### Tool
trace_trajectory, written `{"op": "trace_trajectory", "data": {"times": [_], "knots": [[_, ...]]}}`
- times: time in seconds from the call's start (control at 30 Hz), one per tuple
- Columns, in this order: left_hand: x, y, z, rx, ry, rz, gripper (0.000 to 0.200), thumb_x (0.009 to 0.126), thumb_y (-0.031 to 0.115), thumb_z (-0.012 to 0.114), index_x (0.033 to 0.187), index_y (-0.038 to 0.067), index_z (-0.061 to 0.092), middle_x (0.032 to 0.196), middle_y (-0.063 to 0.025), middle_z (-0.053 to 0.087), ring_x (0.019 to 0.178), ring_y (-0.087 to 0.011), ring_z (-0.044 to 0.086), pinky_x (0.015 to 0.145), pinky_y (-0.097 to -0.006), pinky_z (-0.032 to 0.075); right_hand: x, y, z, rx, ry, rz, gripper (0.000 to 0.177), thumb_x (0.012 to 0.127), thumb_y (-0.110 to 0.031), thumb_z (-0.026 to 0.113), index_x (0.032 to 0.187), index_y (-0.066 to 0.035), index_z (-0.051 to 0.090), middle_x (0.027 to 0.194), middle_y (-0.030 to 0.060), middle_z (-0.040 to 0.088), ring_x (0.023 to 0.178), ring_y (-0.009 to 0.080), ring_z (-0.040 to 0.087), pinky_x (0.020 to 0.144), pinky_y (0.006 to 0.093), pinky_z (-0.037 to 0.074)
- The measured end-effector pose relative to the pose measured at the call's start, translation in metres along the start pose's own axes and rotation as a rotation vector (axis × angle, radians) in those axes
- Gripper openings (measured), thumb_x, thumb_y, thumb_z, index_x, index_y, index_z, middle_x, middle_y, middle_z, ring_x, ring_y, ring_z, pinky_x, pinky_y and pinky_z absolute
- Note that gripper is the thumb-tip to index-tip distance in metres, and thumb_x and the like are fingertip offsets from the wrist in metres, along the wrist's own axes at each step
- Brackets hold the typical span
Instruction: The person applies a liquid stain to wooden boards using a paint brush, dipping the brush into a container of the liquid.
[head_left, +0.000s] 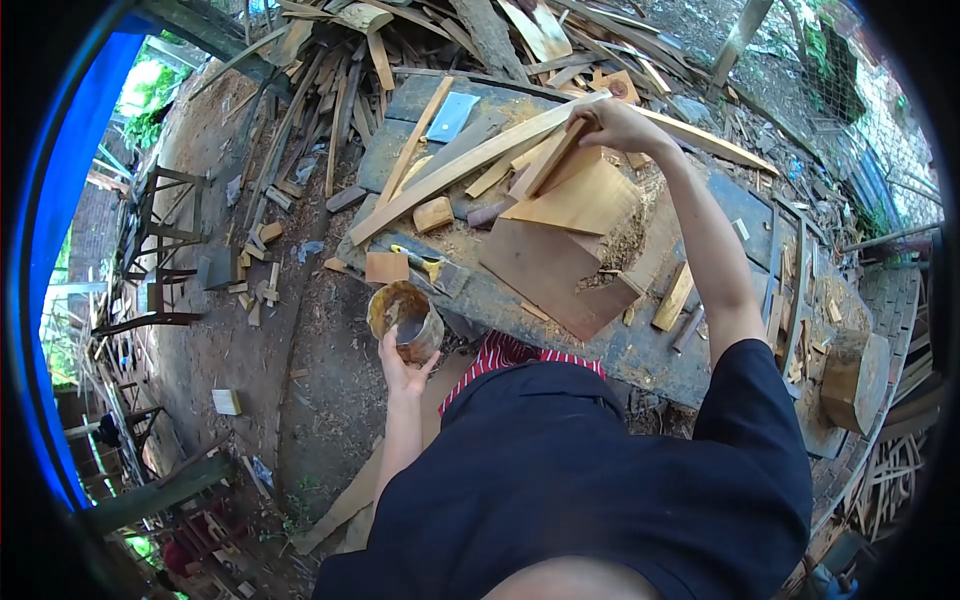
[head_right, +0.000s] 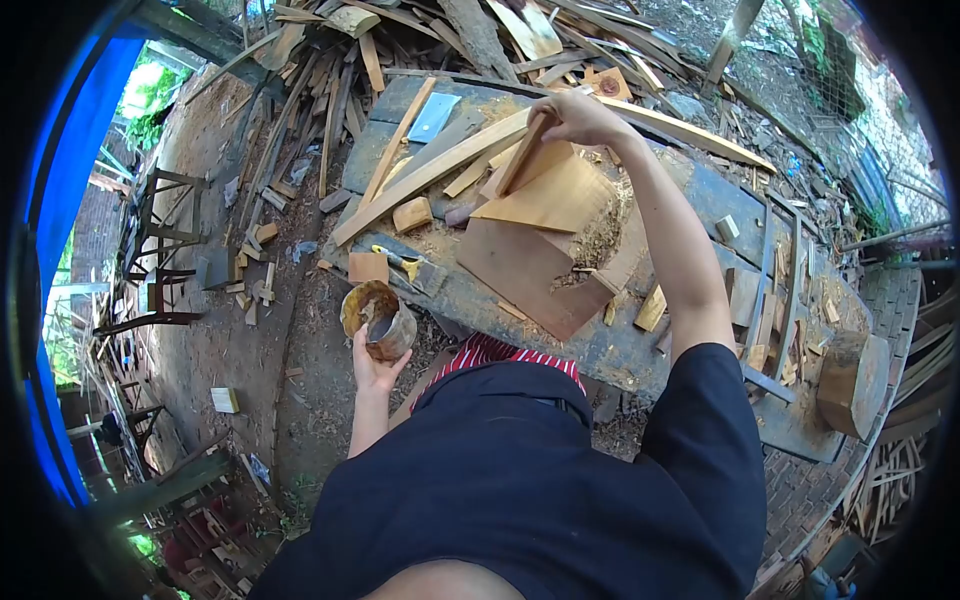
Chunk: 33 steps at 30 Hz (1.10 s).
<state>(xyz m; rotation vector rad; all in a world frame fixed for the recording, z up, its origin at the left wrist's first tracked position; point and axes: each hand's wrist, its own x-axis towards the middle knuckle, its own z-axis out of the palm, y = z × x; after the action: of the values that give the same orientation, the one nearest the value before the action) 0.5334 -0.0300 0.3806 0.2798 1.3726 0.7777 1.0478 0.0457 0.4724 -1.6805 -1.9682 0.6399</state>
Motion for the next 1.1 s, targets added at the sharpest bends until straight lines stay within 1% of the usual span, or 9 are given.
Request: {"op": "trace_trajectory", "data": {"times": [0.27, 0.37, 0.5, 0.57, 0.7, 0.93, 1.0, 1.03, 1.1], "knots": [[-0.004, -0.002, 0.023, 0.083, -0.028, 0.02, 0.071, 0.084, 0.047, 0.064, 0.143, 0.023, 0.032, 0.142, -0.008, 0.038, 0.132, -0.0317, 0.038, 0.103, -0.0572, 0.037, 0.002, 0.003, 0.01, -0.082, 0.084, 0.1, 0.037, 0.075, -0.013, 0.075, 0.11, -0.006, 0.064, 0.097, 0.0151, 0.068, 0.096, 0.0304, 0.064, 0.082, 0.0374, 0.052], [-0.017, 0.003, 0.054, 0.229, -0.156, 0.095, 0.073, 0.086, 0.04, 0.064, 0.145, 0.028, 0.024, 0.144, -0.0082, 0.033, 0.13, -0.0347, 0.038, 0.094, -0.0608, 0.042, -0.011, -0.035, 0.011, -0.054, 0.631, 0.316, 0.031, 0.087, -0.022, 0.067, 0.11, 0.0, 0.063, 0.099, 0.0158, 0.067, 0.103, 0.0263, 0.06, 0.088, 0.0377, 0.049], [-0.027, 0.0, 0.087, 0.479, -0.227, 0.166, 0.085, 0.085, 0.036, 0.068, 0.151, 0.02, 0.017, 0.144, -0.0123, 0.036, 0.118, -0.0283, 0.051, 0.085, -0.0455, 0.051, -0.052, -0.132, 0.004, 0.674, 0.569, 0.206, 0.029, 0.101, -0.025, 0.049, 0.098, -0.002, 0.067, 0.095, 0.0097, 0.064, 0.093, 0.0202, 0.058, 0.078, 0.0332, 0.047], [-0.021, -0.004, 0.097, 0.538, -0.271, 0.162, 0.079, 0.086, 0.033, 0.066, 0.15, 0.023, 0.02, 0.14, -0.0103, 0.039, 0.118, -0.0268, 0.051, 0.083, -0.0443, 0.052, -0.059, -0.139, 0.049, 0.541, 0.572, -0.085, 0.03, 0.102, -0.027, 0.049, 0.092, -0.003, 0.065, 0.087, 0.0071, 0.061, 0.087, 0.0189, 0.059, 0.076, 0.032, 0.046], [-0.026, -0.009, 0.121, 0.543, -0.386, 0.162, 0.082, 0.086, 0.031, 0.067, 0.15, 0.019, 0.019, 0.131, -0.0111, 0.047, 0.101, -0.0209, 0.059, 0.075, -0.0368, 0.053, -0.085, -0.179, 0.12, 0.401, 0.411, -0.113, 0.024, 0.097, -0.029, 0.055, 0.089, -0.007, 0.061, 0.084, 0.0108, 0.056, 0.076, 0.0298, 0.061, 0.068, 0.0388, 0.05], [-0.031, -0.009, 0.127, 0.434, -0.47, 0.012, 0.08, 0.087, 0.03, 0.063, 0.15, 0.023, 0.016, 0.135, -0.0104, 0.043, 0.113, -0.0252, 0.053, 0.083, -0.0485, 0.05, -0.107, -0.172, 0.16, 0.2, 0.188, -0.015, 0.023, 0.09, -0.027, 0.065, 0.091, -0.003, 0.062, 0.09, 0.0132, 0.056, 0.078, 0.0333, 0.062, 0.07, 0.0423, 0.052], [-0.028, -0.01, 0.122, 0.402, -0.45, -0.002, 0.075, 0.086, 0.034, 0.064, 0.147, 0.024, 0.022, 0.14, -0.0097, 0.038, 0.121, -0.0285, 0.048, 0.087, -0.0521, 0.048, -0.111, -0.168, 0.134, 0.415, 0.29, 0.017, 0.022, 0.088, -0.023, 0.068, 0.097, -0.002, 0.068, 0.09, 0.0128, 0.062, 0.081, 0.0306, 0.064, 0.074, 0.038, 0.053], [-0.026, -0.011, 0.117, 0.399, -0.446, -0.001, 0.075, 0.086, 0.034, 0.064, 0.147, 0.024, 0.022, 0.14, -0.0097, 0.038, 0.121, -0.0285, 0.048, 0.087, -0.0521, 0.048, -0.113, -0.169, 0.108, 0.5, 0.298, 0.164, 0.019, 0.087, -0.016, 0.07, 0.102, -0.004, 0.072, 0.098, 0.0113, 0.068, 0.087, 0.0198, 0.067, 0.077, 0.0317, 0.053], [-0.023, -0.008, 0.11, 0.407, -0.376, 0.039, 0.075, 0.085, 0.035, 0.066, 0.146, 0.025, 0.023, 0.141, -0.0088, 0.037, 0.125, -0.0298, 0.045, 0.09, -0.0547, 0.047, -0.118, -0.151, 0.079, 0.504, 0.498, 0.372, 0.02, 0.09, -0.019, 0.069, 0.105, -0.005, 0.073, 0.095, 0.0088, 0.073, 0.086, 0.0151, 0.068, 0.077, 0.0293, 0.053]]}}
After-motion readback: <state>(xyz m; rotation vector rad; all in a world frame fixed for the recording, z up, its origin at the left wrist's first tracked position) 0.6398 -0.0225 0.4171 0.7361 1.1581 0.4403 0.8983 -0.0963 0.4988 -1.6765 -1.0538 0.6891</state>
